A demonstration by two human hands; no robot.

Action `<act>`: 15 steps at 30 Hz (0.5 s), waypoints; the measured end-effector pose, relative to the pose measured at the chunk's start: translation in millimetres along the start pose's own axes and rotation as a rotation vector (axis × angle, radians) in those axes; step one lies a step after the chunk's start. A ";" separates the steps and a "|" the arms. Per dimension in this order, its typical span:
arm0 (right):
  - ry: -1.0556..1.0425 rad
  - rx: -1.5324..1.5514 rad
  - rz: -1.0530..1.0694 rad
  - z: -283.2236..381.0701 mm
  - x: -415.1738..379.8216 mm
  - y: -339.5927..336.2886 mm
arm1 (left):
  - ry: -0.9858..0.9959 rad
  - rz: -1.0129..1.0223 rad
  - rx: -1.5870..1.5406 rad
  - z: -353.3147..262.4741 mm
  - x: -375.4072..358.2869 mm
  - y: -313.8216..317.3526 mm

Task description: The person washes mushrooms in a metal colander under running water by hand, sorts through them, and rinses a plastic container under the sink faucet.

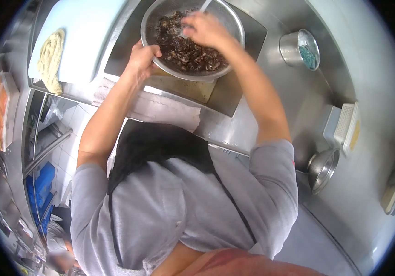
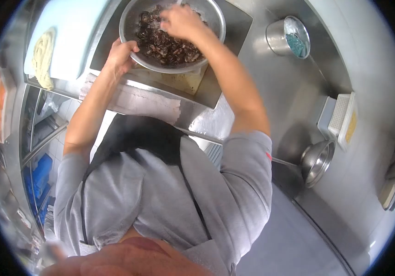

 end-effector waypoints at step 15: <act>0.349 0.285 0.292 -11.7 -44.5 47.7 | 0.007 -0.125 -0.063 -12.2 -4.7 -4.8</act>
Point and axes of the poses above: each hand's wrist, its own x-axis towards the middle knuckle, its own y-axis out of the palm, z = x × y, the point moved 8 cm from there along x, towards the middle knuckle, and after that the axes turned 4 degrees about y, right-handed, at the moved point
